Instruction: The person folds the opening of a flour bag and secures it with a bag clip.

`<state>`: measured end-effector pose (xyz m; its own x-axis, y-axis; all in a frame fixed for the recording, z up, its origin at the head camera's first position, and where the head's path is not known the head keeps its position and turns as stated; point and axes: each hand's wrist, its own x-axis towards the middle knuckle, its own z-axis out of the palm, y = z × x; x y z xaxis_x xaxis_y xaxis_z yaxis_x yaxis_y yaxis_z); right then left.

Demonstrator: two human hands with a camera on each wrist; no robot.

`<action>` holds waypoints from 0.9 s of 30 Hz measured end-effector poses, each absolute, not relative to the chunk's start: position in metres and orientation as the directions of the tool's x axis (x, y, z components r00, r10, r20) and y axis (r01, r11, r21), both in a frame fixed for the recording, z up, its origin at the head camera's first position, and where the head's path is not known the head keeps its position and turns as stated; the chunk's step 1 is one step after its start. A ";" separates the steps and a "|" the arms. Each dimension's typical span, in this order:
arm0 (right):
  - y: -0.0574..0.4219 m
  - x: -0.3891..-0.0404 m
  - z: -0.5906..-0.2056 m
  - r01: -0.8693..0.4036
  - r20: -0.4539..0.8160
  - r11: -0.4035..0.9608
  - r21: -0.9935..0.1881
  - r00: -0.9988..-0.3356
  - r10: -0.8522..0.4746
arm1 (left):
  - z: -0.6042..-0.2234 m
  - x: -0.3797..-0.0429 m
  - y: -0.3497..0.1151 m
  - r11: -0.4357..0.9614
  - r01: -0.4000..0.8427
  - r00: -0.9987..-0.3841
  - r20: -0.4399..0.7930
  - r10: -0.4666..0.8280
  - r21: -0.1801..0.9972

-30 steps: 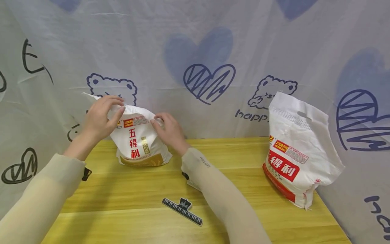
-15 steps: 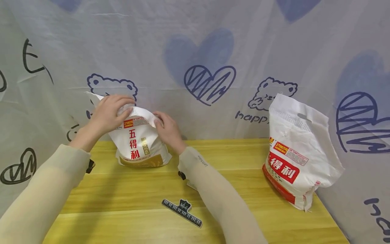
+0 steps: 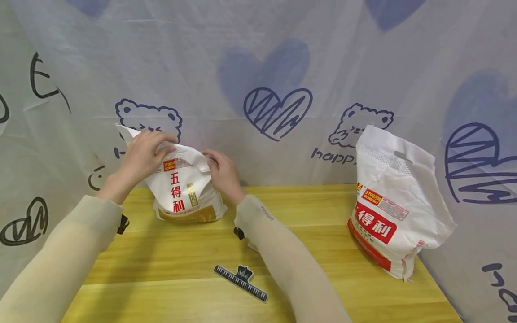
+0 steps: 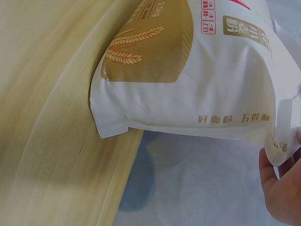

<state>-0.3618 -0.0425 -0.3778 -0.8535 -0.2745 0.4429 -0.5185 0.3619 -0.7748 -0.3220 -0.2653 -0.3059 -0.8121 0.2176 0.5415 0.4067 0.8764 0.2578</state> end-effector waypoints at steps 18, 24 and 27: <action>-0.040 -0.358 -0.383 -0.520 0.482 0.403 -0.753 -0.853 -0.199 | -0.314 -0.322 -0.264 0.869 0.385 -0.809 0.566 0.156 0.310; -0.039 -0.356 -0.380 -0.524 0.478 0.450 -0.723 -0.850 -0.222 | -0.314 -0.321 -0.265 0.871 0.381 -0.813 0.560 0.157 0.309; -0.038 -0.354 -0.378 -0.516 0.461 0.457 -0.724 -0.856 -0.235 | -0.313 -0.321 -0.266 0.869 0.384 -0.815 0.557 0.160 0.312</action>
<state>-0.3538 -0.0382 -0.3778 -0.8556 -0.2353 0.4612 -0.5161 0.4571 -0.7243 -0.3206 -0.2664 -0.3134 -0.8150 0.1599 0.5569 0.3838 0.8691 0.3122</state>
